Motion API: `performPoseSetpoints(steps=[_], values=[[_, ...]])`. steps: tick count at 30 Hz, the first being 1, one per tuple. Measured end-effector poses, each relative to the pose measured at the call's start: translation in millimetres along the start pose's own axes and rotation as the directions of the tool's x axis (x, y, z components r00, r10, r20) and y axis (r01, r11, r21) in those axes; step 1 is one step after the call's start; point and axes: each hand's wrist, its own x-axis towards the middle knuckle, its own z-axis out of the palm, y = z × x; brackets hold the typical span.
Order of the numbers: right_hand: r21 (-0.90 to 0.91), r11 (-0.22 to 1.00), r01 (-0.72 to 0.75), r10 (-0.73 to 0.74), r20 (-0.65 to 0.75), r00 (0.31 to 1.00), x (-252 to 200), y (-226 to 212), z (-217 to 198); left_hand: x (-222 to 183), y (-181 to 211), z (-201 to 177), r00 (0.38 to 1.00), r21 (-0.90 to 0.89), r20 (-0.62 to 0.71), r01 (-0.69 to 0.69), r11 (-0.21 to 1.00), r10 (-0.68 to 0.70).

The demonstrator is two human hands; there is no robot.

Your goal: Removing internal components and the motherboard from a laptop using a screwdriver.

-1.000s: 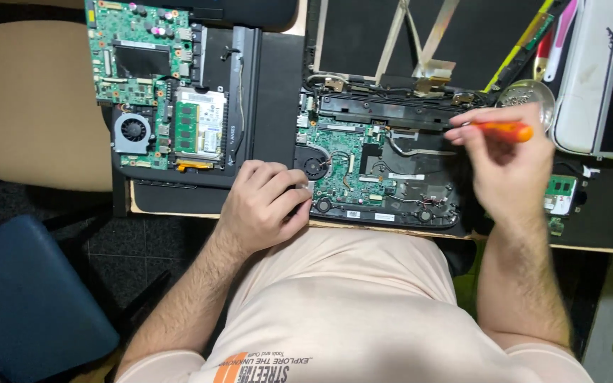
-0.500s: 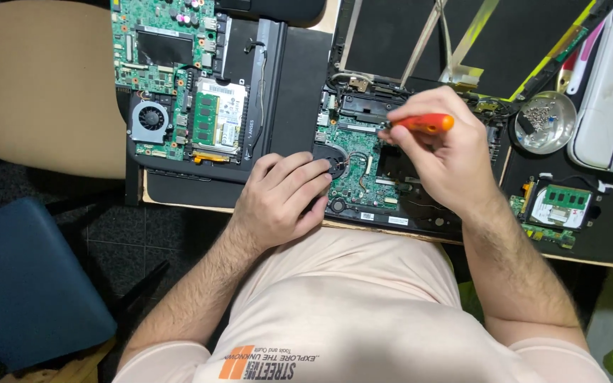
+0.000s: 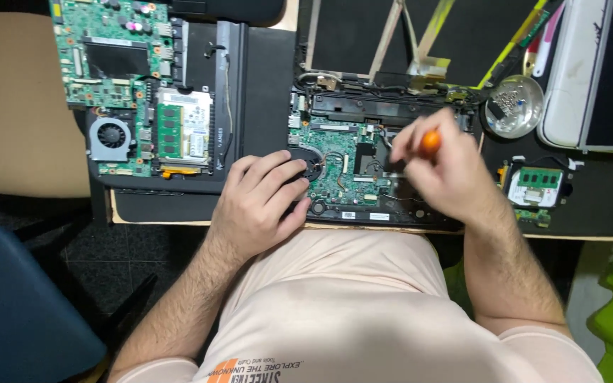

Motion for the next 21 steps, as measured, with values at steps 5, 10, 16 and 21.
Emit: performPoseSetpoints(steps=[5, 10, 16, 21], values=[[-0.299, 0.947, 0.120, -0.078, 0.147, 0.986, -16.4, -32.7, 0.4, -1.0, 0.8, 0.4, 1.000, -0.003, 0.013, 0.001, 1.000, -0.001], [-0.455, 0.879, 0.142, -0.048, 0.211, 0.976, -27.1, -25.8, 1.5, -3.3, -0.3, 1.7, 1.000, 0.014, 0.028, 0.000, 1.000, -0.001], [-0.494, 0.856, 0.152, -0.055, 0.205, 0.977, -32.2, -18.7, 7.7, -3.9, -1.1, 1.6, 0.999, 0.010, 0.040, 0.010, 1.000, -0.010], [-0.438, 0.884, 0.164, -0.099, 0.167, 0.981, -34.4, -9.5, 14.6, -4.0, -1.1, 1.5, 0.999, 0.014, 0.040, 0.002, 1.000, -0.003]])
